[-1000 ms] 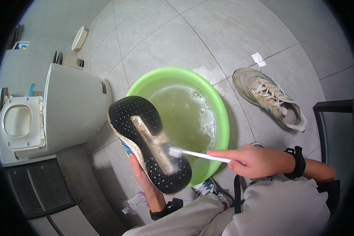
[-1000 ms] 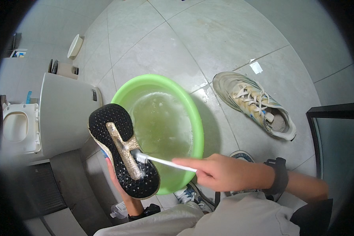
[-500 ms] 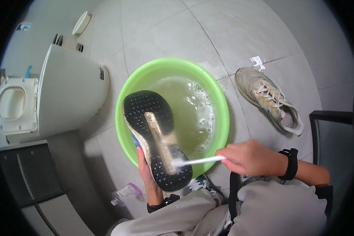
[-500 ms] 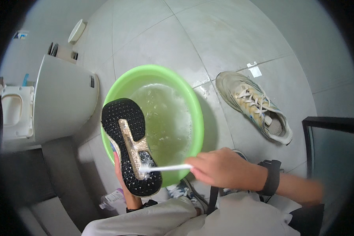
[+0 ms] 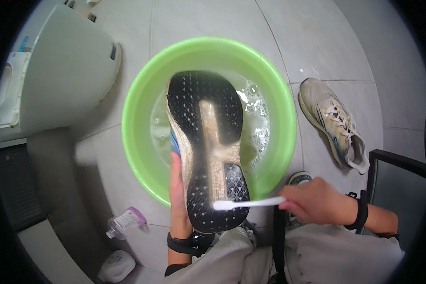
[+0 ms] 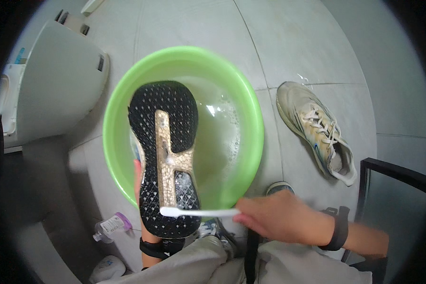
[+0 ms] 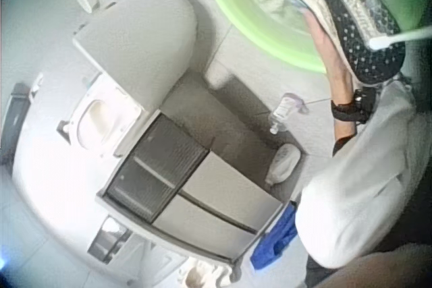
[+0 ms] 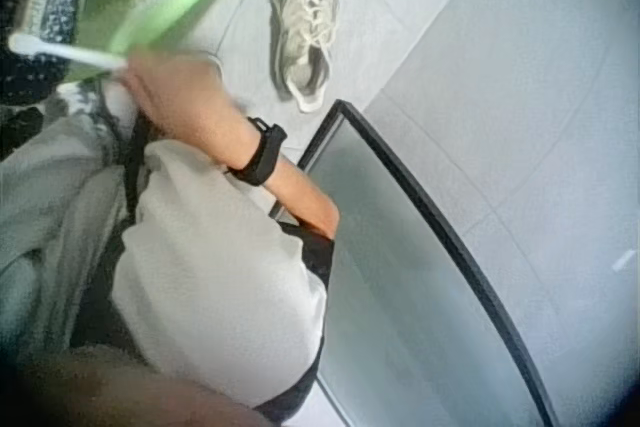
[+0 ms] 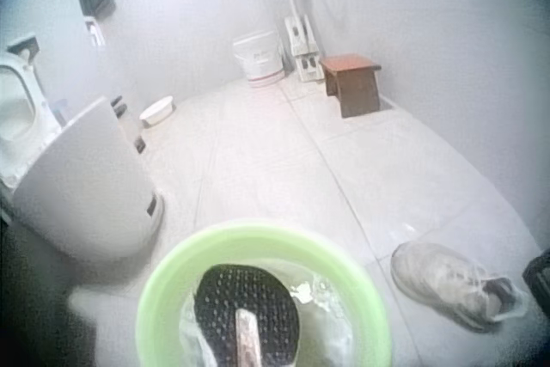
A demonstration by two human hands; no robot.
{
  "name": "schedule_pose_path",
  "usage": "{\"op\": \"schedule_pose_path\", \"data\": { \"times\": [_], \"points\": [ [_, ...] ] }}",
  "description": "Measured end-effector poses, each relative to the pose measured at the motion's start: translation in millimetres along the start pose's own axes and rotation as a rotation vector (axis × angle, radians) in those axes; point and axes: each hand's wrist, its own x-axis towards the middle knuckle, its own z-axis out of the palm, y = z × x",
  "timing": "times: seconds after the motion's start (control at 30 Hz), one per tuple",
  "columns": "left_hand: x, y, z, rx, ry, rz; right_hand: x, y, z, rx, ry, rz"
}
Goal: The person washes a pair of sneakers by hand, scrubbing the soles and sides with a toothbrush in a basin of soapy water.
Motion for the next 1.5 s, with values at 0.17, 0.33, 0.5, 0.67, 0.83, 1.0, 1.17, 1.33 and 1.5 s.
{"op": "schedule_pose_path", "data": {
  "times": [0.17, 0.33, 0.5, 0.67, 0.83, 1.0, 1.17, 1.33, 1.5],
  "points": [
    [13, 1, -15, 0.181, 0.023, 0.034, 7, 13, 5, -0.001, 0.169, -0.056],
    [24, -4, -9, 0.167, 0.043, -0.068, -4, 5, 11, 0.076, 0.046, 0.145],
    [31, -6, -17, 0.057, -0.096, -0.154, -2, 1, 8, 0.174, 0.103, 0.333],
    [31, -11, -18, 0.089, -0.183, -0.12, -4, 4, -15, 0.065, 0.068, 0.275],
    [29, -12, -13, 0.157, -0.194, -0.142, -23, -4, -15, -0.021, -0.107, 0.167],
    [27, -13, -19, 0.298, -0.244, -0.08, -17, 20, -7, -0.104, 0.111, 0.254],
    [29, -13, -17, 0.327, -0.239, -0.085, -26, 19, 11, -0.05, -0.076, 0.065],
    [27, -11, -18, 0.337, -0.247, -0.096, -23, 23, 21, 0.099, -0.002, 0.162],
    [26, -11, -19, 0.341, -0.252, -0.134, -22, 26, 21, 0.066, -0.012, 0.328]
  ]
}}
